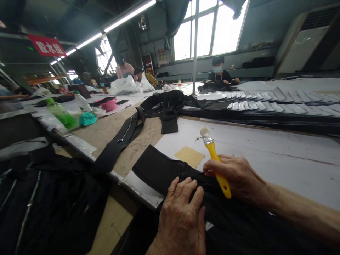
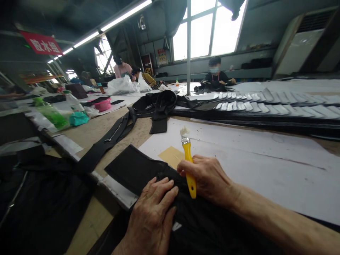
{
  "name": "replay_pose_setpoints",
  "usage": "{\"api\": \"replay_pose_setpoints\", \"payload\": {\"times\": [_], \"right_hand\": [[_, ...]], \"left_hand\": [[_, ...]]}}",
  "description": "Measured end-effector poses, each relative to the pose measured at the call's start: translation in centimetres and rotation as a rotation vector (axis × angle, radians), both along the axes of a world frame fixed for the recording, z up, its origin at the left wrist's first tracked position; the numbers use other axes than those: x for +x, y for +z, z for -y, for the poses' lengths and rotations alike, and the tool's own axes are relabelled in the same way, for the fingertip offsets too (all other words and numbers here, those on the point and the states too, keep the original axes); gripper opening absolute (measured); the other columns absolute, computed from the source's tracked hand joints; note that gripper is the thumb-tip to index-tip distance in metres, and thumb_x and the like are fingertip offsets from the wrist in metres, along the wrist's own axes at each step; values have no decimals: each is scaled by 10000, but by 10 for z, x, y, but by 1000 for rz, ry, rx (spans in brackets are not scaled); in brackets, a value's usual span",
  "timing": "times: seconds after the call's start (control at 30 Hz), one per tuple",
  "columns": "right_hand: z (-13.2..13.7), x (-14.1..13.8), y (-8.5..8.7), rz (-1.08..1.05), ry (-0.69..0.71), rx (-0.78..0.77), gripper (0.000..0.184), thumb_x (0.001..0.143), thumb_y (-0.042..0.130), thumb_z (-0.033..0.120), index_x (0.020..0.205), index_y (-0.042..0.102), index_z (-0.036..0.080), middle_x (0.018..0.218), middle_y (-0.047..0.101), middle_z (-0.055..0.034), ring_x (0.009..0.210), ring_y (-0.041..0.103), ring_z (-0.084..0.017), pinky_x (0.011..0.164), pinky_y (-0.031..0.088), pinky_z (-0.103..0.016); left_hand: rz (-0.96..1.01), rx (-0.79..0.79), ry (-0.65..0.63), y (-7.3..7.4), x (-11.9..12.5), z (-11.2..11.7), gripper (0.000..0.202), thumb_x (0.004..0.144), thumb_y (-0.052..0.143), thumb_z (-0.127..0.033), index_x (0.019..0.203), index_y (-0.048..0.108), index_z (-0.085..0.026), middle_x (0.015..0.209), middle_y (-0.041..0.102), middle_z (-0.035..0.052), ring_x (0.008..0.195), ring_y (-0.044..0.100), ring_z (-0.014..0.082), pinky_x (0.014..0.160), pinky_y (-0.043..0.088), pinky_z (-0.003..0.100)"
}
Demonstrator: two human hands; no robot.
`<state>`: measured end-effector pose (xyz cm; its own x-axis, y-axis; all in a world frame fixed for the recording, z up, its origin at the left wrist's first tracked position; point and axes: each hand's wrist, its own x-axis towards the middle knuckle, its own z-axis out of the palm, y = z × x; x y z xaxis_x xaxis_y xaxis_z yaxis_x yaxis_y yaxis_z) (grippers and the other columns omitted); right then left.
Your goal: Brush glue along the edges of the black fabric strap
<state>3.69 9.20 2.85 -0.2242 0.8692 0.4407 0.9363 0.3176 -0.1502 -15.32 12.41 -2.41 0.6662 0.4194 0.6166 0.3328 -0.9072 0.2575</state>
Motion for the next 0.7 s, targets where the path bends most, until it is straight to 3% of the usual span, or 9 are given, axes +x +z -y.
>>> {"api": "replay_pose_setpoints", "payload": {"times": [0.1,0.27,0.33,0.43,0.53,0.7], "right_hand": [[-13,-2,-10,52,53,-102,150,736,464,99,764,597,161,649,575,-39,572,513,-120,519,340,-204],[-25,-4,-11,119,78,-223,121,670,519,108,769,562,162,640,568,-29,543,473,-114,511,277,-213],[-28,-5,-13,175,111,-195,78,691,516,108,741,542,161,620,554,-27,528,449,-112,505,258,-218],[-28,-7,-20,284,146,-11,94,744,465,102,694,515,164,581,529,-30,518,422,-126,496,231,-234],[-26,-8,-26,215,113,133,96,698,433,92,705,492,167,564,516,-19,508,414,-130,489,245,-231],[-28,-8,-23,-6,48,83,132,650,431,114,762,474,168,614,560,5,526,462,-108,510,309,-198]], "left_hand": [[9,32,3,-6,1,-4,307,812,451,-186,1093,574,-172,1095,630,58,1081,557,231,957,463,492],[63,87,2,-12,2,-6,301,840,421,-233,1088,581,-170,1054,644,64,1047,576,235,930,482,486],[22,79,0,-11,2,-6,312,833,439,-226,1106,577,-165,1084,636,70,1067,565,235,947,471,481],[8,68,11,-8,1,-5,326,824,449,-214,1119,574,-156,1115,627,76,1084,556,232,965,460,477],[25,50,15,-7,1,-4,320,819,452,-210,1107,581,-159,1100,633,66,1082,557,224,968,459,473],[29,50,26,-10,2,-3,316,838,432,-216,1113,579,-161,1115,625,69,1103,541,217,987,441,466]]}}
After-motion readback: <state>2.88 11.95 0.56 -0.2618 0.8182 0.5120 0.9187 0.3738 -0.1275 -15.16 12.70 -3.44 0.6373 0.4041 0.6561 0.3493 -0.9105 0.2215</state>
